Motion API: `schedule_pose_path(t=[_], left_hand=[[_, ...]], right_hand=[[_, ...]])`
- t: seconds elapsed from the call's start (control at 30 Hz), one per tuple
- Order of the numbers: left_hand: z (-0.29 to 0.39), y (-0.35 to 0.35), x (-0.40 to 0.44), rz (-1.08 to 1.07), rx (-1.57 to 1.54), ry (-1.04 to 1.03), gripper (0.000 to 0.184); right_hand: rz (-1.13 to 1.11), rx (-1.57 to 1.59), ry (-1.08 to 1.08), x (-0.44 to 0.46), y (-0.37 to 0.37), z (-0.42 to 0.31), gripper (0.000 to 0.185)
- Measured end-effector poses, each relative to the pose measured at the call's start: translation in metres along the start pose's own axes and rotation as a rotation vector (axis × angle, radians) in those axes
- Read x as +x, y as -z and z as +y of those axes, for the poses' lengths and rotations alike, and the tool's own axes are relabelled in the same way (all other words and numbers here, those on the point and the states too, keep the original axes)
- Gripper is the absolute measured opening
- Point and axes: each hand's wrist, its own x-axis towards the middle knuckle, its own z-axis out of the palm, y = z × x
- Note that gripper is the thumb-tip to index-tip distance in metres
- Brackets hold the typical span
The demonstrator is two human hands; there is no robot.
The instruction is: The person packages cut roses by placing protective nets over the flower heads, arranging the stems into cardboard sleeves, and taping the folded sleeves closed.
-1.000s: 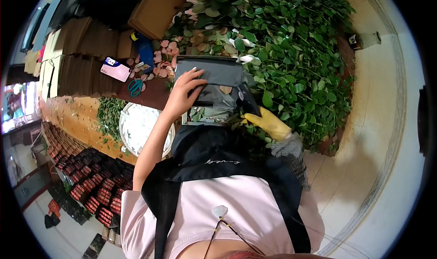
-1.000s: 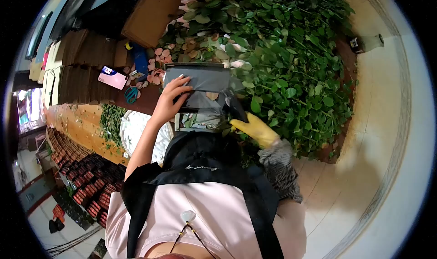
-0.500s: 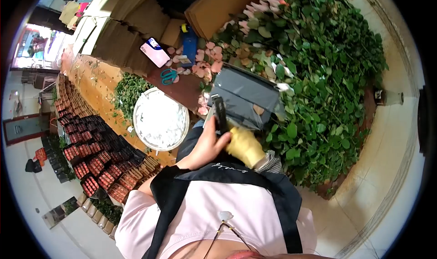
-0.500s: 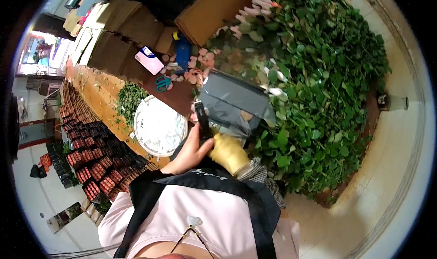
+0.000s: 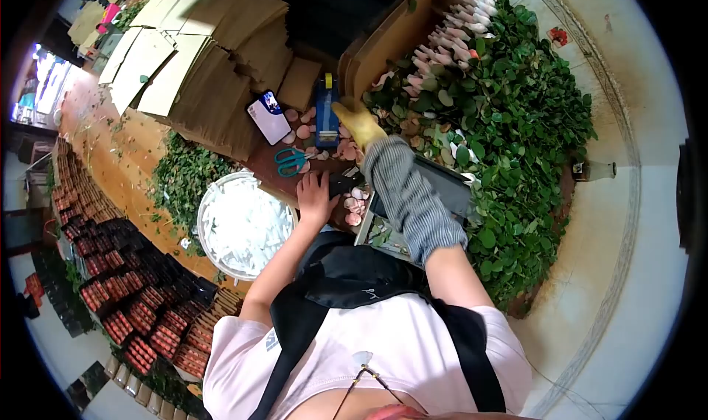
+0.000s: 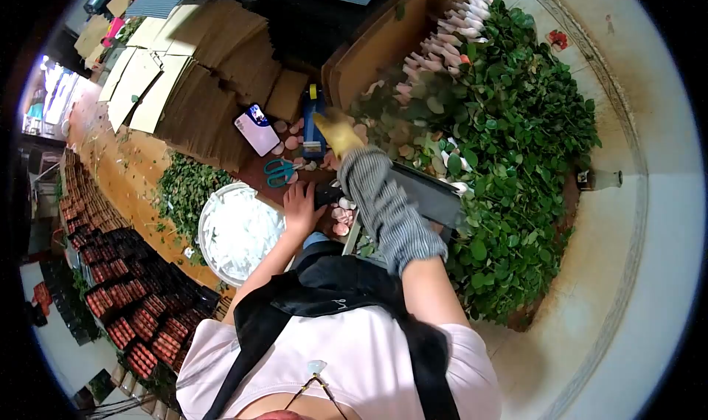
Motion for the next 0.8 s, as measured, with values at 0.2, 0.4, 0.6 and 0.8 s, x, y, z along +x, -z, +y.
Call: schedule_pose_path(t=[0.2,0.4,0.6,0.8], left_hand=[[-0.022,0.040,-0.012,0.105,-0.247,0.045,0.056],[-0.038,0.034,-0.019,0.080,-0.238,0.078,0.046],[-0.046,0.049,0.004,0.048,-0.308,-0.003,0.027],[-0.038,0.044,-0.003,0.020,-0.312,-0.041,0.021]], right_hand=[[-0.067,-0.007,-0.129,-0.016,-0.022,0.008,0.028],[0.050,-0.751,-0.166,-0.032,-0.032,0.094,0.032],[-0.193,-0.056,-0.183,-0.133,-0.017,-0.044,0.026],[0.042,-0.129,-0.401,-0.181,0.137,-0.074,0.051]])
